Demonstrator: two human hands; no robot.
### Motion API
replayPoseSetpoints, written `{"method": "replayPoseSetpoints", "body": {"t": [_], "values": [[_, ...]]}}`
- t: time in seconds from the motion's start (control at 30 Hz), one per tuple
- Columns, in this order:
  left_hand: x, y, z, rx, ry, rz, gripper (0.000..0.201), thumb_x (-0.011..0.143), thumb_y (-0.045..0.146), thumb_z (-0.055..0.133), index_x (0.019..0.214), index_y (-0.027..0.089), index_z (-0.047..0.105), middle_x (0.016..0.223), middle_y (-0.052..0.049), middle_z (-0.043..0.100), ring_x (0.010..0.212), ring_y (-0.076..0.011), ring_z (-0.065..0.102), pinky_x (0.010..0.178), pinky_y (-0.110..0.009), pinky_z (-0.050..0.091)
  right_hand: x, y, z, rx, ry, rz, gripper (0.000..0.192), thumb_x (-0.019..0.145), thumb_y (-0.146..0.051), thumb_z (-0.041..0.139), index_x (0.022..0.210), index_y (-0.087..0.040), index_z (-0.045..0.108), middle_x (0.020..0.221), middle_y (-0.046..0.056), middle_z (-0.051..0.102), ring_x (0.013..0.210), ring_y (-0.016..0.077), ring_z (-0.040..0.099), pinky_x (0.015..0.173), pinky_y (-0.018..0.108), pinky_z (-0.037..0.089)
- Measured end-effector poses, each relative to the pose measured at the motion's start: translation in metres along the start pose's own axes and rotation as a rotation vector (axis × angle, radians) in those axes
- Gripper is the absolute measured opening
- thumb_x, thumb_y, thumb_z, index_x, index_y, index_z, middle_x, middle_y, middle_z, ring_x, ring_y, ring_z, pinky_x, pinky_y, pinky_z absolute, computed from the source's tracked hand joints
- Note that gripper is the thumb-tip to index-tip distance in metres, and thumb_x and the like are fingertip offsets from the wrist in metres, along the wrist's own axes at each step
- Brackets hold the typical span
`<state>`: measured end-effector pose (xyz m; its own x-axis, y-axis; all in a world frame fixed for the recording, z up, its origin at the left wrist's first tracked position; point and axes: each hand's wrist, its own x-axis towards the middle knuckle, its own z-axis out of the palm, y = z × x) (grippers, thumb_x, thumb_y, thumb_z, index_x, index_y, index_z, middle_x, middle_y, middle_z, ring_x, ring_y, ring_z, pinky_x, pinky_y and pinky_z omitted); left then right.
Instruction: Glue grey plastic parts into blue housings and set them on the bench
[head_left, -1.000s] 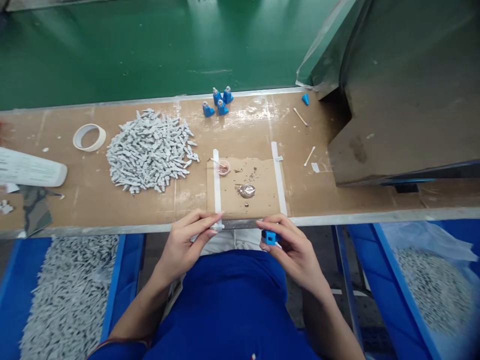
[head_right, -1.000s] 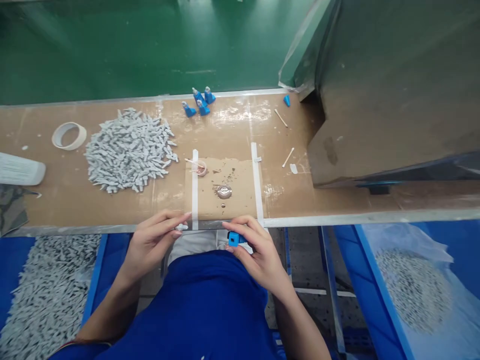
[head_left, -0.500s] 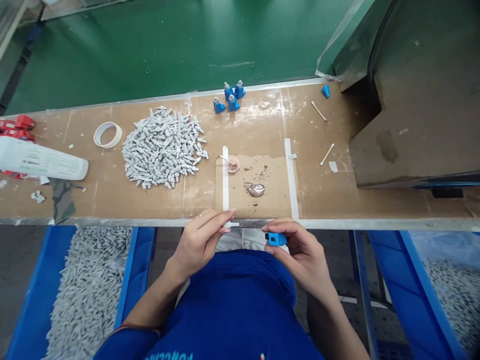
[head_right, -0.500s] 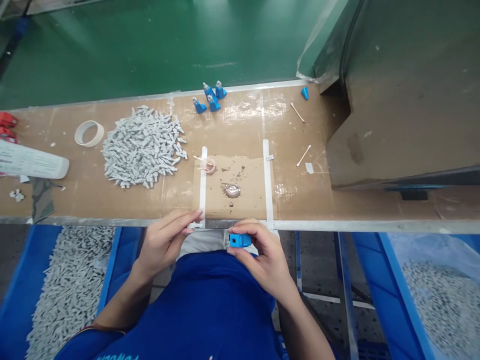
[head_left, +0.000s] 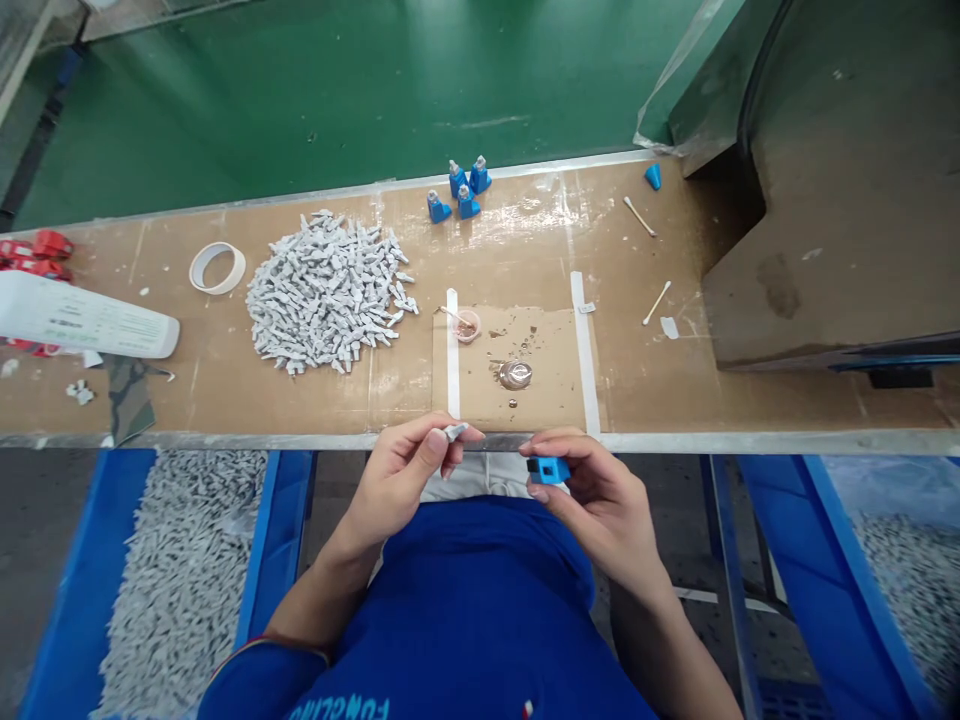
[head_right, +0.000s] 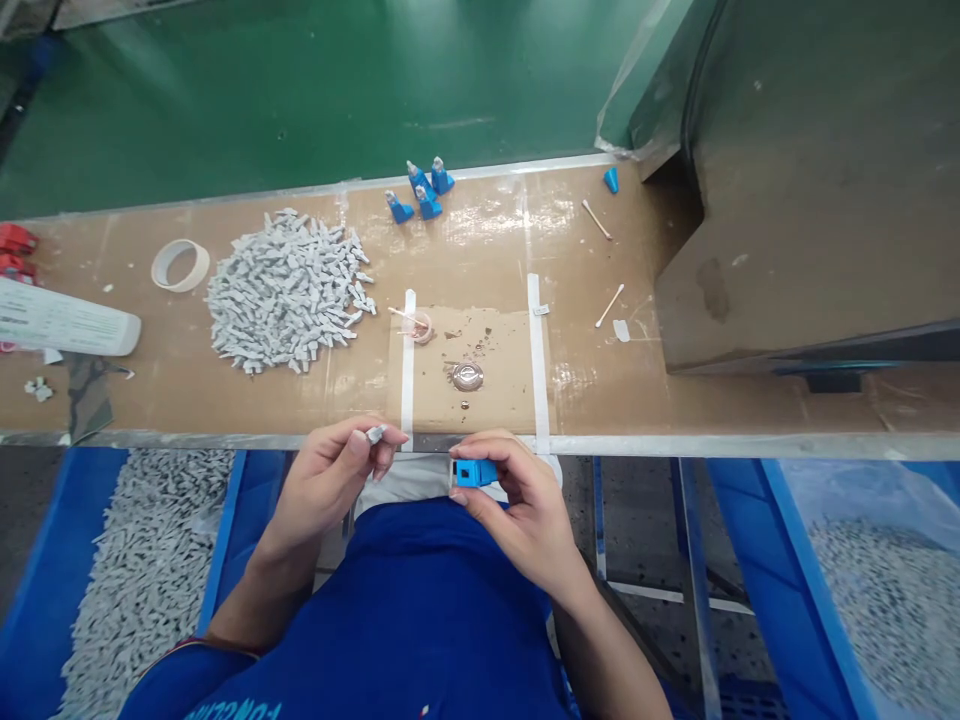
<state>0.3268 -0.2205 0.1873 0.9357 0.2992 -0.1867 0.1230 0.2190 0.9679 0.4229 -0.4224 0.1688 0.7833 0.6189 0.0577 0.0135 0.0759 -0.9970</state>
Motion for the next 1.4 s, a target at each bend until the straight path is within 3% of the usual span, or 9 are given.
{"method": "replayPoseSetpoints", "body": {"t": [0.2, 0.37, 0.77, 1.27, 1.4], "values": [[-0.006, 0.014, 0.016, 0.314, 0.117, 0.161, 0.041, 0.104, 0.047, 0.052, 0.087, 0.017, 0.074, 0.072, -0.002, 0.061, 0.065, -0.0119, 0.053, 0.060, -0.026, 0.041, 0.000, -0.003, 0.006, 0.043, -0.027, -0.097, 0.035, 0.085, -0.009, 0.078, 0.114, -0.028, 0.071, 0.107, 0.007, 0.072, 0.101, 0.0198, 0.070, 0.079, 0.029, 0.062], [-0.007, 0.018, 0.020, 0.447, 0.145, 0.240, 0.042, 0.106, 0.045, 0.048, 0.081, 0.018, 0.069, 0.071, -0.001, 0.061, 0.061, -0.0114, 0.051, 0.060, -0.027, 0.039, 0.001, -0.002, 0.013, 0.076, 0.020, -0.118, 0.039, 0.084, -0.005, 0.077, 0.115, -0.028, 0.070, 0.111, 0.007, 0.070, 0.098, 0.0198, 0.069, 0.072, 0.029, 0.062], [-0.008, 0.009, 0.013, 0.501, 0.147, 0.276, 0.033, 0.105, 0.036, 0.052, 0.086, 0.019, 0.073, 0.068, 0.001, 0.057, 0.061, -0.0113, 0.052, 0.058, -0.025, 0.039, 0.004, -0.004, 0.015, 0.140, 0.091, -0.162, 0.035, 0.086, -0.008, 0.077, 0.113, -0.028, 0.067, 0.113, 0.006, 0.066, 0.089, 0.0158, 0.071, 0.071, 0.029, 0.067], [-0.010, 0.004, 0.014, 0.544, 0.199, 0.318, 0.024, 0.101, 0.024, 0.061, 0.117, 0.026, 0.078, 0.089, -0.002, 0.074, 0.074, -0.0120, 0.065, 0.067, -0.023, 0.051, 0.001, -0.003, 0.012, 0.132, 0.106, -0.174, 0.033, 0.086, -0.009, 0.076, 0.111, -0.029, 0.067, 0.113, 0.006, 0.068, 0.101, 0.0197, 0.071, 0.073, 0.032, 0.064], [-0.008, 0.003, 0.015, 0.581, 0.197, 0.331, 0.021, 0.101, 0.025, 0.061, 0.112, 0.024, 0.079, 0.087, -0.003, 0.073, 0.073, -0.0124, 0.065, 0.066, -0.024, 0.051, 0.000, -0.002, 0.011, 0.112, 0.126, -0.177, 0.031, 0.086, -0.011, 0.078, 0.109, -0.028, 0.067, 0.113, 0.005, 0.069, 0.098, 0.0185, 0.071, 0.077, 0.033, 0.064]]}}
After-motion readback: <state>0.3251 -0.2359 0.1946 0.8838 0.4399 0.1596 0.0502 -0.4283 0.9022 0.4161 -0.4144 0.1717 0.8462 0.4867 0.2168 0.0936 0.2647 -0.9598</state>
